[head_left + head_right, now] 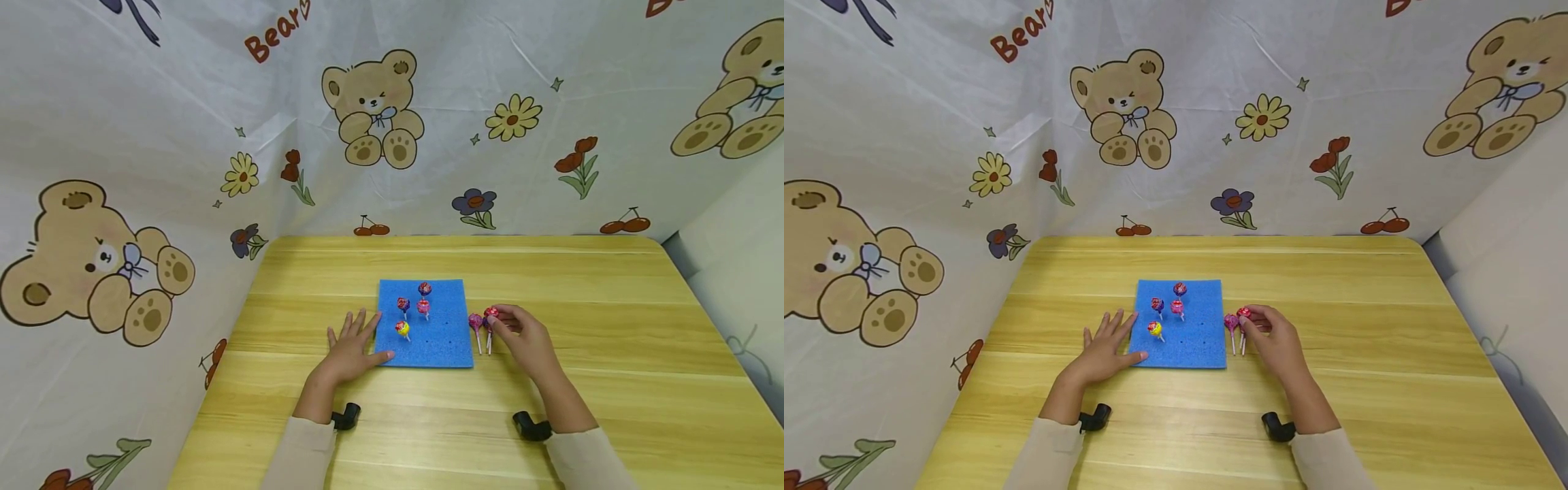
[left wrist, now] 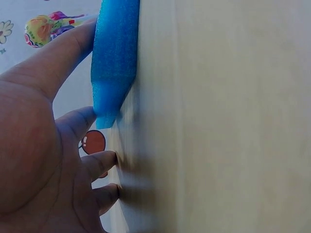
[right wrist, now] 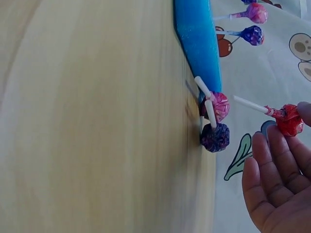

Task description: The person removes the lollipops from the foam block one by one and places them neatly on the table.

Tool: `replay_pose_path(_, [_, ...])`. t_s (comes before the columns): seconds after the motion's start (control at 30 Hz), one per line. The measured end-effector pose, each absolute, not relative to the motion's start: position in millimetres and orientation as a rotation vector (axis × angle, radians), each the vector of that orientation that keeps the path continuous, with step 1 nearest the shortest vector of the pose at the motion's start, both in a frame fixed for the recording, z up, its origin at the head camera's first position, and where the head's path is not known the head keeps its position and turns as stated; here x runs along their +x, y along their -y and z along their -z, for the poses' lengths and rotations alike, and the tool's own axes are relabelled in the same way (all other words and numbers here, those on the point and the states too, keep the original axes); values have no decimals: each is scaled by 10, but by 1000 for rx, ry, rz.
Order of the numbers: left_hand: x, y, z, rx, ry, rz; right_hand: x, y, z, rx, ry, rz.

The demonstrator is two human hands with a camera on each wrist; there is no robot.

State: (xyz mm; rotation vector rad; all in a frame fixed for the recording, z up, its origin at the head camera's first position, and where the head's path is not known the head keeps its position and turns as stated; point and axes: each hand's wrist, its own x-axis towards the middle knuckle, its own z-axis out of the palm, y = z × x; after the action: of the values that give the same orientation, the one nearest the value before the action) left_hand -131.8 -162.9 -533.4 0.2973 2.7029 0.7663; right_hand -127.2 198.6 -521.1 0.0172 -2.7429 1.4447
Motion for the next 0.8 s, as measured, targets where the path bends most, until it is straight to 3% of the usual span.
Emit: replay_pose_path(0.8, [-1316,1620,5306,300,-2708,-761,-1378,-2178,5246,-204,2932,-1312])
